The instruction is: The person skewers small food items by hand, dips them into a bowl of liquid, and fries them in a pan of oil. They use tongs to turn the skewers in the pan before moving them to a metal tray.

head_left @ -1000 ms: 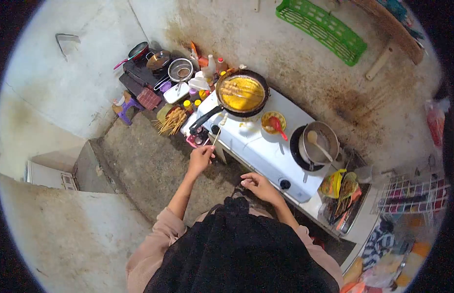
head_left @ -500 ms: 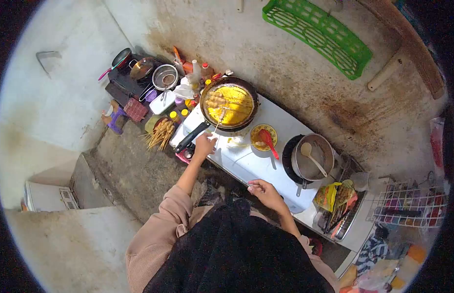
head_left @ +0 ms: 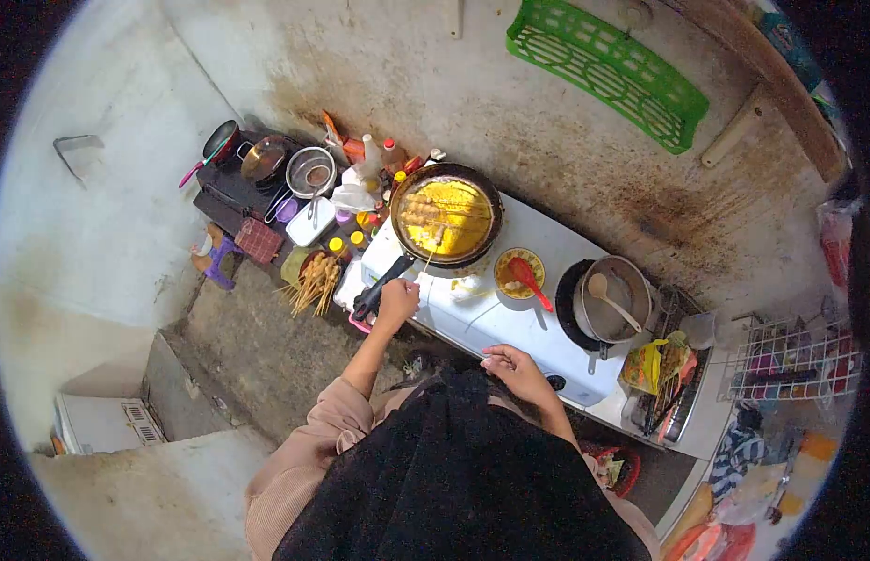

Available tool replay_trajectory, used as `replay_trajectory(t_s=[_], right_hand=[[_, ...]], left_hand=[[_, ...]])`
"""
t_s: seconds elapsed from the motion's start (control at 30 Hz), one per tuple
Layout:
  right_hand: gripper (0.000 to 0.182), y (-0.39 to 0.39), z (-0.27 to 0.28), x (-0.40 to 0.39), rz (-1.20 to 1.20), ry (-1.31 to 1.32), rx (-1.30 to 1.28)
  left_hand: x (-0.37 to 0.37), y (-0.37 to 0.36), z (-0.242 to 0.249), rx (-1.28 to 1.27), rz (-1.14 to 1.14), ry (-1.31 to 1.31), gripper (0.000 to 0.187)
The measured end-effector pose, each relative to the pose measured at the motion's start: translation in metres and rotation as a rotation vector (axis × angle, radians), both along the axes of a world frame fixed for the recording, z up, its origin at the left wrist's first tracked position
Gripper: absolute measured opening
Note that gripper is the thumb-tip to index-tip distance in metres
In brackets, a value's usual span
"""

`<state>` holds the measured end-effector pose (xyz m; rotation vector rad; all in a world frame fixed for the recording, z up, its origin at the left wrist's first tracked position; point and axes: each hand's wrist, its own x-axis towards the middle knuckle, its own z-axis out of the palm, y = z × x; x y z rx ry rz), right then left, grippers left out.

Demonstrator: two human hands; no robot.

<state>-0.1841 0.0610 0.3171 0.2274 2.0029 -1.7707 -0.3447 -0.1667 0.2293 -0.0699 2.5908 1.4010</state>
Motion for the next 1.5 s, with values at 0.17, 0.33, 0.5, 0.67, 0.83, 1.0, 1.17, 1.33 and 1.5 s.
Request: replay_trajectory(t_s=[0.17,0.33,0.5,0.67,0.83,1.0,1.17,1.33,1.5], right_hand=[[0.029,-0.008,0.002,-0.004,-0.022,0.030,-0.016],[0.029,-0.010,0.009,-0.007,-0.021,0.025,0.023],[0.028,-0.012,0.015,-0.010,0.004,0.019,0.057],[0.029,-0.015,0.016,-0.011,-0.010,0.034,0.043],[0.032,-0.020,0.010,-0.008,-0.039,0.038,0.078],[0.032,-0.024,0.007,-0.005,-0.039,0.070,0.095],[0.030,-0.030,0.012,-0.002,-0.075,0.063,0.087],[0.030,-0.038,0.015,0.003,-0.116,0.050,0.094],[0.031,-0.048,0.016,0.015,-0.182,0.050,0.052]], left_hand=[[-0.004,-0.001,0.011,0.062,-0.025,-0.131,0.025],[-0.006,0.000,0.019,0.186,0.005,-0.287,0.026],[-0.006,-0.004,0.014,0.258,0.013,-0.350,0.027],[-0.002,-0.007,0.014,0.157,-0.036,-0.211,0.022],[0.000,-0.009,0.015,0.056,-0.064,-0.072,0.024],[0.000,-0.010,0.004,0.165,-0.021,-0.108,0.027],[-0.001,-0.014,0.006,0.259,-0.027,-0.248,0.027],[0.000,-0.020,-0.003,0.454,-0.021,-0.472,0.043],[0.024,-0.040,0.024,0.445,-0.097,-0.739,0.074]])
